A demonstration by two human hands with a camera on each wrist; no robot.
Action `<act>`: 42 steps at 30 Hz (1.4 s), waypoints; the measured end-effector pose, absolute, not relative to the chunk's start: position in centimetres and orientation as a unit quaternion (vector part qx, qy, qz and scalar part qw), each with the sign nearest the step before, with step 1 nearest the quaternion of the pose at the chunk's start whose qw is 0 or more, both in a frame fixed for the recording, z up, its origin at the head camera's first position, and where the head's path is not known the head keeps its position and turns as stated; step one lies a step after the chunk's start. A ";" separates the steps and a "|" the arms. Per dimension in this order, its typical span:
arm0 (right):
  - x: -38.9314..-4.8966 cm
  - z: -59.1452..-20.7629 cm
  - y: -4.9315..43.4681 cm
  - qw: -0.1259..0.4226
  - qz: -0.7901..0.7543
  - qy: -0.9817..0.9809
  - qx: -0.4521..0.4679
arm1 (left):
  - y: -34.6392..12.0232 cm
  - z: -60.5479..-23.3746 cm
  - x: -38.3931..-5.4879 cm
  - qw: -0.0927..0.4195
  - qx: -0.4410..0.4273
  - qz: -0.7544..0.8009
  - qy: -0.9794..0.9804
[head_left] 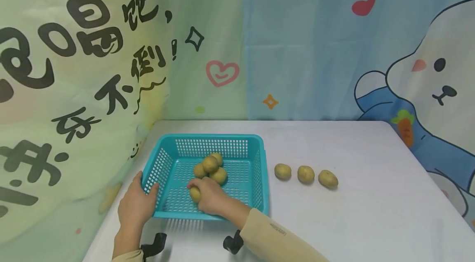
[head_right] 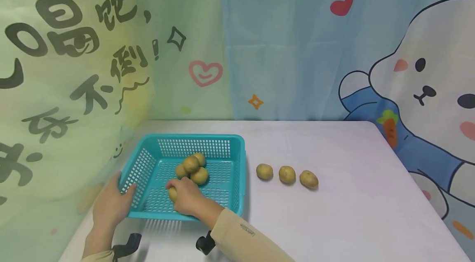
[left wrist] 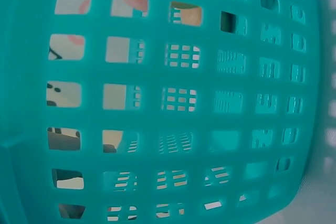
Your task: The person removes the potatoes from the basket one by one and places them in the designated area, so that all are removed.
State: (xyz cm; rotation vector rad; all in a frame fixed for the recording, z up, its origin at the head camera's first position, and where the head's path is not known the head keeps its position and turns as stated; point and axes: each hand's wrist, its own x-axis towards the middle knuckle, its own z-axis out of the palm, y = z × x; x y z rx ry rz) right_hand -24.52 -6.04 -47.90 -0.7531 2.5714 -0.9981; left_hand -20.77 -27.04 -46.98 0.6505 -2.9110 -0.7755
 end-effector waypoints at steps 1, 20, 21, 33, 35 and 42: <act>-24.5 -47.8 -6.0 0.137 -0.349 0.891 -0.256 | -27.0 -47.0 -20.9 0.032 0.211 -0.251 -0.944; -23.7 -46.2 -3.2 0.163 -0.491 0.829 -0.211 | -26.8 -46.8 -21.1 0.033 0.210 -0.247 -0.945; -23.6 -46.0 -3.0 0.168 -0.500 0.823 -0.209 | -26.8 -46.8 -21.1 0.032 0.209 -0.248 -0.945; -21.6 -44.3 -1.2 0.172 -0.564 0.782 -0.202 | -26.8 -46.9 -20.8 0.037 0.214 -0.245 -0.945; -21.4 -44.3 -0.6 0.165 -0.576 0.776 -0.196 | -26.8 -46.9 -20.8 0.040 0.214 -0.245 -0.945; -21.0 -44.3 2.8 0.154 -0.612 0.755 -0.176 | -26.9 -46.9 -20.8 0.036 0.209 -0.243 -0.946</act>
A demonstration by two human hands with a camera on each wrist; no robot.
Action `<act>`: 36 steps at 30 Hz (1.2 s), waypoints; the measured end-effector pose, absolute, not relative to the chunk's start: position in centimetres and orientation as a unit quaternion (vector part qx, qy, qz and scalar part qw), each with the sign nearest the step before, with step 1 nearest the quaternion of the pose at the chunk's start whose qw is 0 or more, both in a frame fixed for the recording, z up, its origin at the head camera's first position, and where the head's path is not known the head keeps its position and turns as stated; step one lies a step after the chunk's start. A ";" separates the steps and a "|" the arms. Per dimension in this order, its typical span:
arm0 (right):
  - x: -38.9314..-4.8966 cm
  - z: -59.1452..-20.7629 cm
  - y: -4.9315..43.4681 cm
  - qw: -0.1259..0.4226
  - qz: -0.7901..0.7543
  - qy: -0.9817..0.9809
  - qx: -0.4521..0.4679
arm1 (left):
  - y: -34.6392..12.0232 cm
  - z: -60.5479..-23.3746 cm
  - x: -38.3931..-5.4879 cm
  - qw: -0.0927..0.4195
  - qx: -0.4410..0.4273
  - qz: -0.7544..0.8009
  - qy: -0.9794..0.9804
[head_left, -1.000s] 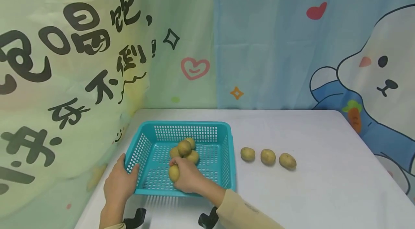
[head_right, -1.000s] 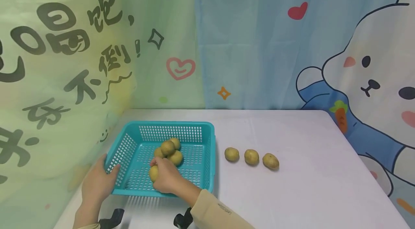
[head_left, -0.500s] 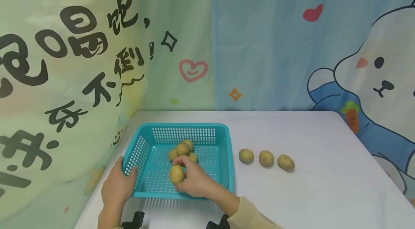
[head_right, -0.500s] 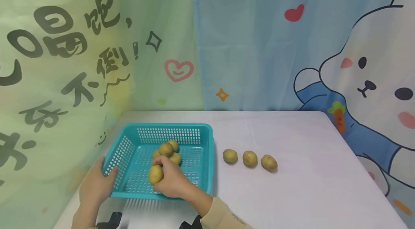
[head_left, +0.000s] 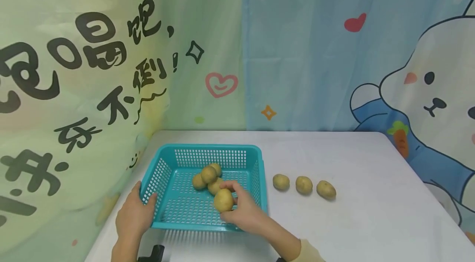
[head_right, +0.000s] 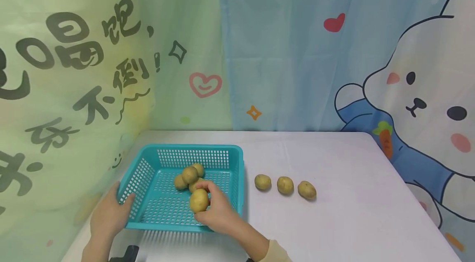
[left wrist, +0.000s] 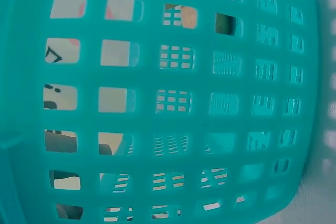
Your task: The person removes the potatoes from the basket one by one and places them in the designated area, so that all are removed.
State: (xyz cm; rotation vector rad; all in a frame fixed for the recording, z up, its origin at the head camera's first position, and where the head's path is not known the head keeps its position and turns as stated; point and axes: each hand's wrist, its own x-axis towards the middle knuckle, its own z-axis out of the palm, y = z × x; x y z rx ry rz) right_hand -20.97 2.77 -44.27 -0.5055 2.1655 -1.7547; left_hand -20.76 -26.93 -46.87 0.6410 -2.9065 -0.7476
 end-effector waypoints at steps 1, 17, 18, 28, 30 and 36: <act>-20.9 -44.3 3.4 0.154 -0.615 0.755 -0.168 | -27.0 -46.9 -20.8 0.035 0.208 -0.244 -0.947; -20.2 -44.6 9.4 0.146 -0.637 0.751 -0.095 | -26.7 -47.2 -20.5 0.032 0.212 -0.243 -0.946; -20.2 -44.7 9.6 0.144 -0.636 0.753 -0.091 | -26.8 -47.2 -20.5 0.033 0.211 -0.243 -0.946; -19.5 -45.3 11.9 0.118 -0.658 0.741 -0.053 | -26.8 -47.3 -20.5 0.033 0.206 -0.247 -0.946; -19.4 -45.5 12.4 0.114 -0.662 0.740 -0.039 | -26.9 -47.3 -20.5 0.036 0.205 -0.245 -0.947; -18.9 -46.4 13.4 0.098 -0.662 0.743 0.014 | -27.0 -47.0 -20.6 0.036 0.200 -0.244 -0.948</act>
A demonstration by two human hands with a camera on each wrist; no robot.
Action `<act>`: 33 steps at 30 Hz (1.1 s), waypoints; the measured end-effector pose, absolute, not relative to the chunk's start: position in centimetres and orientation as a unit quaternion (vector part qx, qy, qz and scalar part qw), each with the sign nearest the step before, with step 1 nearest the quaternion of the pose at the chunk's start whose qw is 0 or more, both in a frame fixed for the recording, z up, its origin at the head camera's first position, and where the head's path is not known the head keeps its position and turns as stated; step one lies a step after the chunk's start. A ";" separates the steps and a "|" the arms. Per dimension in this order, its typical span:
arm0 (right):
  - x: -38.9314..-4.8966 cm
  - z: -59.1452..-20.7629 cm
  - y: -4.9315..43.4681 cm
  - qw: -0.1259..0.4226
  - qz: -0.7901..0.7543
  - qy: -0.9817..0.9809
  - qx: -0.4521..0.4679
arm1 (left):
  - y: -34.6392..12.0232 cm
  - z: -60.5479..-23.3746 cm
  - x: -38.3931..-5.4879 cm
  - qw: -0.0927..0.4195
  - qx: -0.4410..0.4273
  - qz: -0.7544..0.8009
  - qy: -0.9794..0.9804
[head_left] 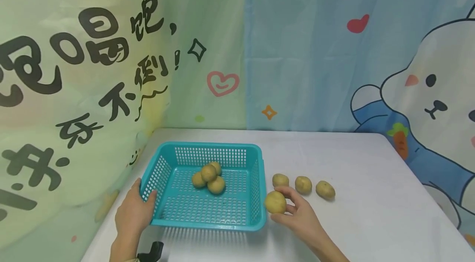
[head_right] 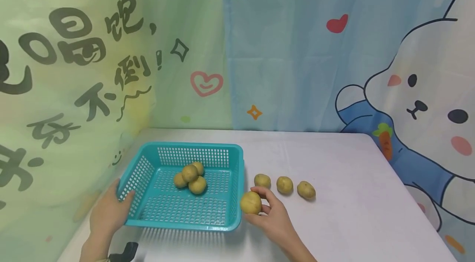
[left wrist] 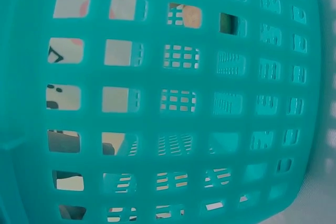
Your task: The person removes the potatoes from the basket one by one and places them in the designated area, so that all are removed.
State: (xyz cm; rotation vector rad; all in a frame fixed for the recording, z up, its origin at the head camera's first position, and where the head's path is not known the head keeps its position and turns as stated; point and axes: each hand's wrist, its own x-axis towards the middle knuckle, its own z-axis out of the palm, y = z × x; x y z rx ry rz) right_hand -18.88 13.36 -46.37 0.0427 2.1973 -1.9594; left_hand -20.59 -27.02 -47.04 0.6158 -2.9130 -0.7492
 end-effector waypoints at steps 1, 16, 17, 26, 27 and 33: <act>-18.8 -46.6 13.5 0.097 -0.663 0.742 0.020 | -27.1 -47.0 -20.6 0.034 0.199 -0.245 -0.948; -19.5 -52.3 16.4 0.084 -0.605 0.788 0.077 | -27.1 -46.9 -20.8 0.033 0.198 -0.247 -0.948; -19.6 -52.6 16.5 0.083 -0.604 0.789 0.080 | -27.1 -46.9 -20.8 0.031 0.198 -0.246 -0.948; -20.4 -54.4 17.1 0.052 -0.564 0.821 0.066 | -27.2 -47.1 -20.8 0.027 0.203 -0.245 -0.948; -20.4 -54.5 17.2 0.050 -0.563 0.822 0.068 | -27.1 -47.1 -20.8 0.026 0.203 -0.245 -0.948; -21.1 -54.8 17.3 0.043 -0.549 0.831 0.075 | -27.1 -47.1 -20.7 0.025 0.205 -0.246 -0.947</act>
